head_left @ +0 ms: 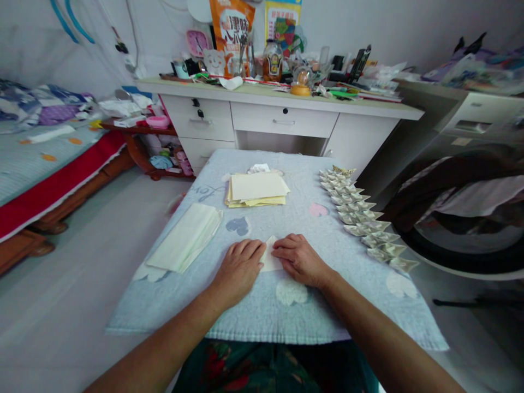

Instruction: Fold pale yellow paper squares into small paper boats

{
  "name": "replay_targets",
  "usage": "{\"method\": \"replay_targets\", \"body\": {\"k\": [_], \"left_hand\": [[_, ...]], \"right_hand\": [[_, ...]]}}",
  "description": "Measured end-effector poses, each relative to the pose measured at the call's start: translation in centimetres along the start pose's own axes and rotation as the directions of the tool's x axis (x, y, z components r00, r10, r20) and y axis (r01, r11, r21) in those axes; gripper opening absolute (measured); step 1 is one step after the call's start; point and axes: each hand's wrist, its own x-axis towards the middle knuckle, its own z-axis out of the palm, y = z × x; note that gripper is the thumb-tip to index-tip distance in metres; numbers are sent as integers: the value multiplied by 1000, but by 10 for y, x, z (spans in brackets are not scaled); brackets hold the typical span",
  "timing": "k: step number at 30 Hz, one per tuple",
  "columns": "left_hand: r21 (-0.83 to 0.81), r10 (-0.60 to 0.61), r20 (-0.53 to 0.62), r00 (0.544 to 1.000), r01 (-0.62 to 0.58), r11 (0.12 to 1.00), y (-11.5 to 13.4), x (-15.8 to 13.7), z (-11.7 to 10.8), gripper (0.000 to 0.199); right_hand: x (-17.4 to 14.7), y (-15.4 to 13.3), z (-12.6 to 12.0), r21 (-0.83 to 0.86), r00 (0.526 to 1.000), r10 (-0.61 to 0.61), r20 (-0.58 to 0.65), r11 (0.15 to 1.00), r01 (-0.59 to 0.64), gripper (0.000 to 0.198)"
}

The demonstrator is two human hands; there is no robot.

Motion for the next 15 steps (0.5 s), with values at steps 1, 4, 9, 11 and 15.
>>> {"method": "replay_targets", "body": {"k": [1,4,9,11,15], "left_hand": [[3,1,0,1000,-1,1000,0,0,-1,42],[5,10,2,1000,-11,1000,1,0,-2,41],[11,13,2,1000,-13,1000,2,1,-2,40],[13,11,2,1000,-11,1000,2,1,-2,40],[8,7,2,1000,-7,1000,2,1,-2,41]], "right_hand": [[0,0,0,3,1000,0,0,1000,0,29],[0,0,1,16,1000,5,-2,1000,-5,29],[1,2,3,38,999,26,-30,999,-24,35],[2,4,5,47,998,27,-48,999,-25,35],[3,9,12,50,996,32,-86,998,-28,33]]}}
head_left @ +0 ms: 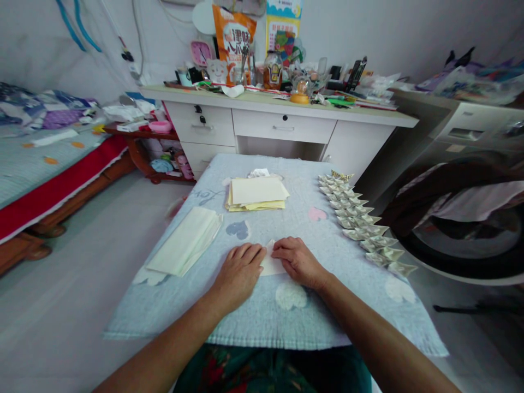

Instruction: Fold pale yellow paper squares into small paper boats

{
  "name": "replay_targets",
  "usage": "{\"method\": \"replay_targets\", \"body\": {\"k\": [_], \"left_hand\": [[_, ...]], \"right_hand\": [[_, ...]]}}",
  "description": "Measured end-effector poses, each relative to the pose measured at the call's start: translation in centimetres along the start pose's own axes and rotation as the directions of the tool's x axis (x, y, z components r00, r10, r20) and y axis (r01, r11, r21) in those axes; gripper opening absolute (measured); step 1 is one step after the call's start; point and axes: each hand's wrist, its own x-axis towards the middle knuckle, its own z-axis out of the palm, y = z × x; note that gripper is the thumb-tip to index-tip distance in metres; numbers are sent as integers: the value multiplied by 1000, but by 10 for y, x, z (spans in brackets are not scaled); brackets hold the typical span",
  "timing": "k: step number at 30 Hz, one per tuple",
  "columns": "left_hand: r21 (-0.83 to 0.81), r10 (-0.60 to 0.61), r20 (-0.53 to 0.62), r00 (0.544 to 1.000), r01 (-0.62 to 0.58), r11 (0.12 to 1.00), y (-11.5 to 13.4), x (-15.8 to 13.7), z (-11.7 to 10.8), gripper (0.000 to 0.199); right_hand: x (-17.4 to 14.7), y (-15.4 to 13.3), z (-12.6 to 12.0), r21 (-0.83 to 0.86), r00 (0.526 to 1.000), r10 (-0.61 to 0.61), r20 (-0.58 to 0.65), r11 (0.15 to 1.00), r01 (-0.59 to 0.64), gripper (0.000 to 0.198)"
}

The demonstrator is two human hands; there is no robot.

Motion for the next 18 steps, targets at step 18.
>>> {"method": "replay_targets", "body": {"k": [18], "left_hand": [[-196,171,-59,984,-179,964,-8,-2,8,30]], "right_hand": [[2,-1,2,-57,999,42,23,998,-41,28]]}}
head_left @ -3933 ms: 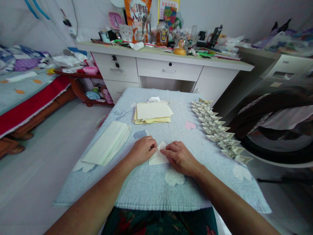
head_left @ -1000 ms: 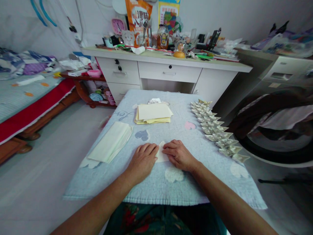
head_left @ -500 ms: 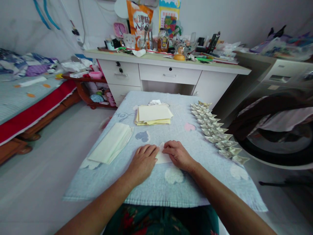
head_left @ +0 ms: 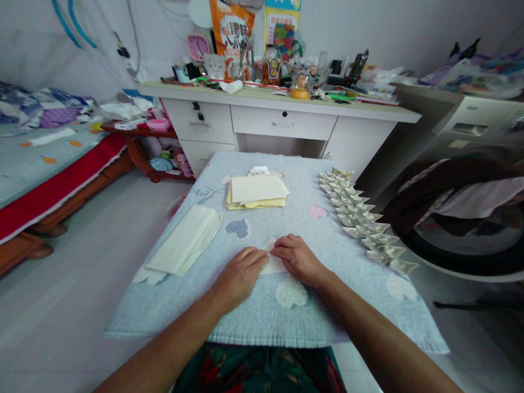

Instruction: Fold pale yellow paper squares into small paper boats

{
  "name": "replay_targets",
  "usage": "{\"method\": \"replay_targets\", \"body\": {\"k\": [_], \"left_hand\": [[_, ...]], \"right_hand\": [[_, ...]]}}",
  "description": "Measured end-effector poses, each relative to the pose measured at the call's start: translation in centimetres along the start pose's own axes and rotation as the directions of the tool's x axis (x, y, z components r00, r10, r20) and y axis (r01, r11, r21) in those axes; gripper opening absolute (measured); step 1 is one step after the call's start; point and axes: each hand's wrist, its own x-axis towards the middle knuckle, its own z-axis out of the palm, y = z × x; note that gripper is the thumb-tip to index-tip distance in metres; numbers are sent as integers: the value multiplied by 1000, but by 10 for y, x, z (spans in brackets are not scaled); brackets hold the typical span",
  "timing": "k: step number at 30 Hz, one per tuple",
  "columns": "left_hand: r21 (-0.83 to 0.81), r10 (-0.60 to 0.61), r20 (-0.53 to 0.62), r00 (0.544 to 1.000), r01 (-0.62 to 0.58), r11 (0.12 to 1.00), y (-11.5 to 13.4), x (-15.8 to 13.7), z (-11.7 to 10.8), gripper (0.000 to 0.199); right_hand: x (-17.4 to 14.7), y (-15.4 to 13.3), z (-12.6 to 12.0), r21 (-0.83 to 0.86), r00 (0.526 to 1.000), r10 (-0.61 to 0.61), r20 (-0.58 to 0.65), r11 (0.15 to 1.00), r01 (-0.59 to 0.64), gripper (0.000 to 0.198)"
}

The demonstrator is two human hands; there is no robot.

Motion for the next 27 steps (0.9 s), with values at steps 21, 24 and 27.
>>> {"method": "replay_targets", "body": {"k": [21,24,27], "left_hand": [[83,-195,-171,966,211,974,4,-4,-5,32],[75,-180,-150,972,193,978,4,-4,-6,29],[78,-157,-137,978,168,983,4,-3,-6,29]], "right_hand": [[1,-4,-5,-70,996,-1,89,997,7,34],[0,-3,-5,-55,997,-1,75,998,5,36],[0,-4,-5,-44,998,3,66,999,0,39]]}}
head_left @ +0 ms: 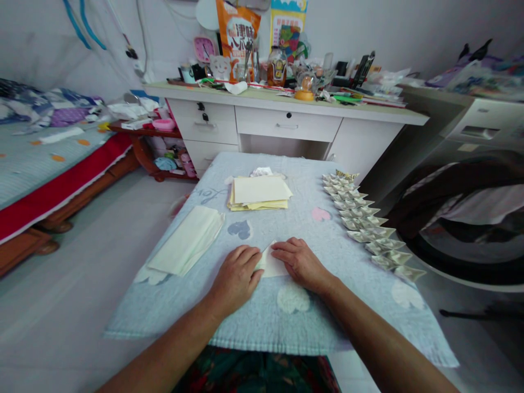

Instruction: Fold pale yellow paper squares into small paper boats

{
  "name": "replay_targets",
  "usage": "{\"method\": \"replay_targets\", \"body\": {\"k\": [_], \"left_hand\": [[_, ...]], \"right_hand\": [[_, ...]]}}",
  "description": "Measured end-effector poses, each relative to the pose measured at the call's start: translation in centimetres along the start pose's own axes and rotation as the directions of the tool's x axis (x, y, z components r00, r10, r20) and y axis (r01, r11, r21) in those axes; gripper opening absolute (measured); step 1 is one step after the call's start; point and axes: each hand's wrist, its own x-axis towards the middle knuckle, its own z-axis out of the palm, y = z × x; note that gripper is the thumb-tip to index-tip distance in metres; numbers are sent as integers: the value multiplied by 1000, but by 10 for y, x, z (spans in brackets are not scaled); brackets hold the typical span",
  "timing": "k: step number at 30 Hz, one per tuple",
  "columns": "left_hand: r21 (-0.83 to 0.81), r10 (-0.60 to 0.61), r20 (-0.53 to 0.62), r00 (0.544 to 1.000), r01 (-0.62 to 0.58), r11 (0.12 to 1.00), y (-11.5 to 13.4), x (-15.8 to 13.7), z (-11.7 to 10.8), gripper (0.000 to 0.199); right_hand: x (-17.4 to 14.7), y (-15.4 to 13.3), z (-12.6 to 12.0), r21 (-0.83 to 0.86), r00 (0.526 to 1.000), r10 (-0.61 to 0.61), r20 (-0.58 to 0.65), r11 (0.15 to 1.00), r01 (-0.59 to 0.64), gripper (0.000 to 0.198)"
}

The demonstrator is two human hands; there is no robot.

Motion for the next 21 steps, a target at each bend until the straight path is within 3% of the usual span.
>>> {"method": "replay_targets", "body": {"k": [21], "left_hand": [[188,32,62,998,-44,981,5,-2,-1,25]], "right_hand": [[1,0,-1,-47,999,-29,21,998,30,40]]}}
